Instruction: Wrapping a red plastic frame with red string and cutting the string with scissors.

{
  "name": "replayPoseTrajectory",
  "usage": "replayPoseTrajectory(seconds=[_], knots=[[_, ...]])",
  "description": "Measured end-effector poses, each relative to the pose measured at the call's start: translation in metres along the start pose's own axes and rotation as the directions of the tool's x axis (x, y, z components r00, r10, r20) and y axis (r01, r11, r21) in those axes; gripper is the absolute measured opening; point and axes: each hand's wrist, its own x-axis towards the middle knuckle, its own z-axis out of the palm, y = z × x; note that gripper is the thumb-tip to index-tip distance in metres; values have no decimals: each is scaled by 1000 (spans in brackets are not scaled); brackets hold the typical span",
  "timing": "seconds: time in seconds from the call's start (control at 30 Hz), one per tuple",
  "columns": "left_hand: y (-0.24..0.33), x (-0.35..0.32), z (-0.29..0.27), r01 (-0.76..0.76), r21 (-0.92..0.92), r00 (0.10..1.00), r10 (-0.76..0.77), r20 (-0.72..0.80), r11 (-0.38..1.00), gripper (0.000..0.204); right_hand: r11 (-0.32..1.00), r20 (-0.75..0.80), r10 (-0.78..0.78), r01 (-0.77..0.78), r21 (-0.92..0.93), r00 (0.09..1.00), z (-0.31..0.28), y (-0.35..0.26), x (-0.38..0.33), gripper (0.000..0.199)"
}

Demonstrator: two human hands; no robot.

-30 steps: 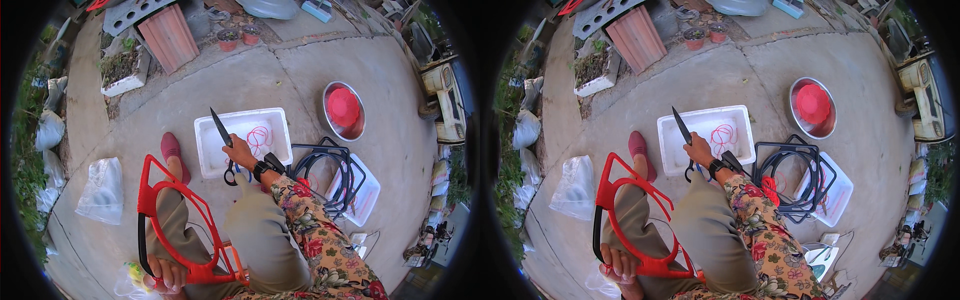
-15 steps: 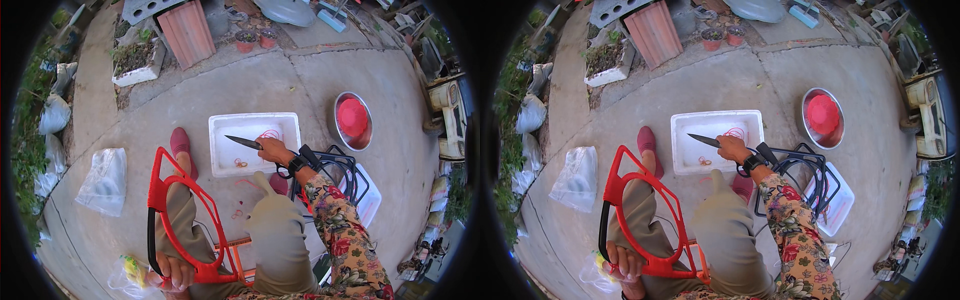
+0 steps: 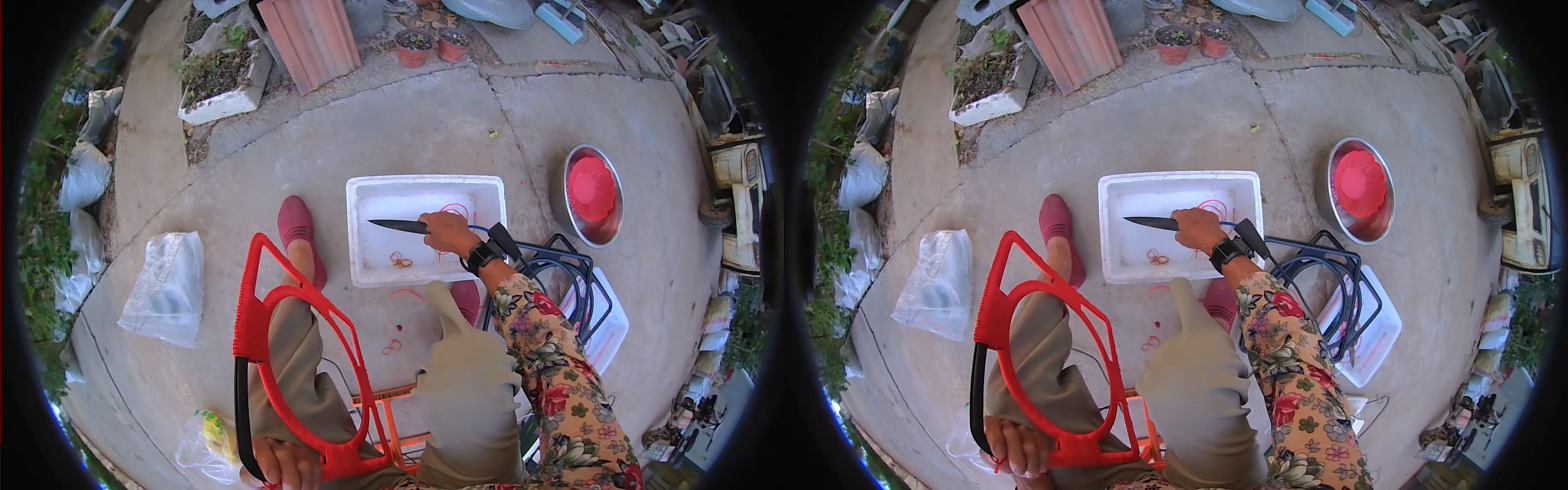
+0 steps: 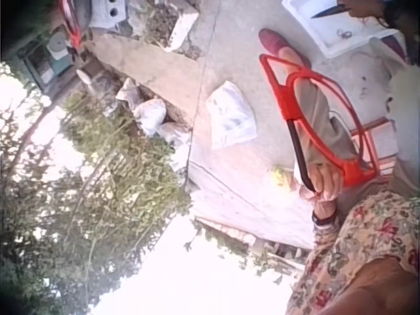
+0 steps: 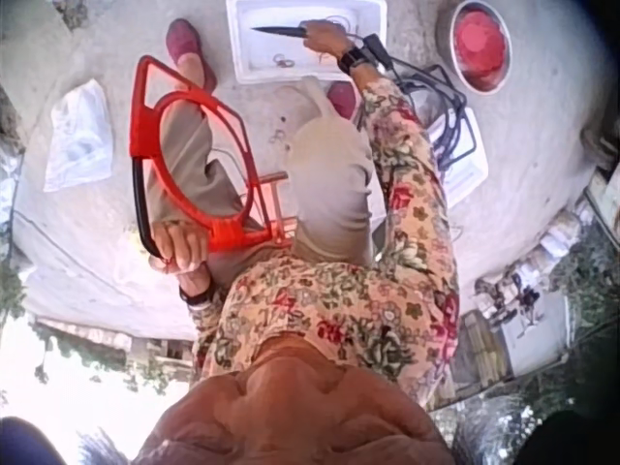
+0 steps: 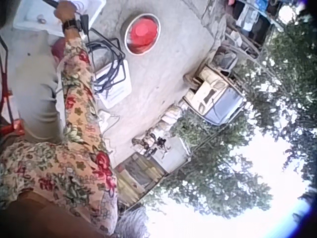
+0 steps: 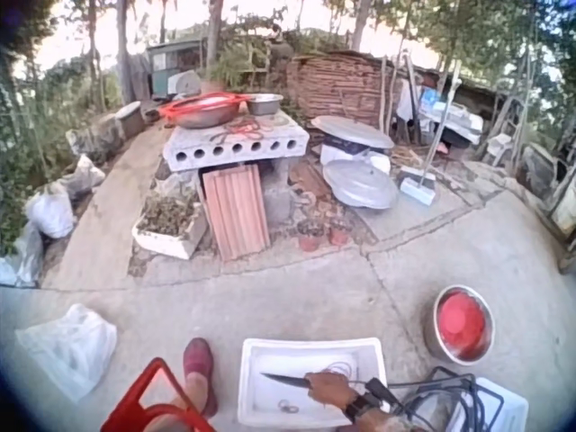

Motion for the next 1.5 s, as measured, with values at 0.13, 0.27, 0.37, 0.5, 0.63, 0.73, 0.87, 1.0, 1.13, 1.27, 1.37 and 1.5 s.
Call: replayPoseTrajectory(seconds=[0.13, 0.27, 0.37, 0.5, 0.63, 0.73, 0.87, 1.0, 1.13, 1.27, 1.37, 1.5], knots=[[0, 14, 0, 106, -118, 994, -102, 40, 987, 16, 1000, -81, 1, 2, 31, 997, 12, 14, 8, 38], [-1, 13, -2, 82, -106, 997, -82, 4, 991, 14, 993, -118, -12, 26, 115, 993, 16, 18, 17, 40], [0, 14, -5, 99, -133, 995, -94, 44, 986, 13, 990, -141, -27, 47, 135, 990, 22, 17, 22, 40], [1, 14, -1, 111, -107, 994, -108, 34, 988, 13, 990, -198, 10, 18, 140, 980, 40, 31, 25, 38], [-1, 14, 5, 50, -104, 992, -62, -110, 993, 14, 994, -222, 32, -8, 109, 974, 51, 37, 26, 36], [-3, 15, 2, 62, -152, 990, -80, -118, 986, 12, 999, -260, 44, -44, 6, 965, 58, 46, 30, 33], [1, 14, -2, 40, -90, 999, -41, -17, 995, 12, 994, -380, 48, -83, -75, 924, 70, 33, 36, 28], [-5, 16, 3, 43, -89, 996, -49, -72, 995, 15, 996, -483, 28, -65, -60, 875, 65, 31, 18, 31], [-7, 16, 7, 70, -91, 994, -77, -76, 993, 17, 973, -596, -42, 169, 159, 802, 24, 24, -45, 37], [-6, 8, 18, 29, -32, 977, -35, -208, 999, 19, 730, -538, 283, 186, 658, 794, -6, 52, -138, 28], [-4, 10, 12, 62, -47, 978, -70, -195, 997, 21, 540, -428, 570, 72, 839, 702, 23, 112, -211, 24], [-11, 20, 20, 105, -22, 971, -107, -214, 994, 22, 628, -381, 586, -105, 771, 715, 86, 144, -281, 22]])
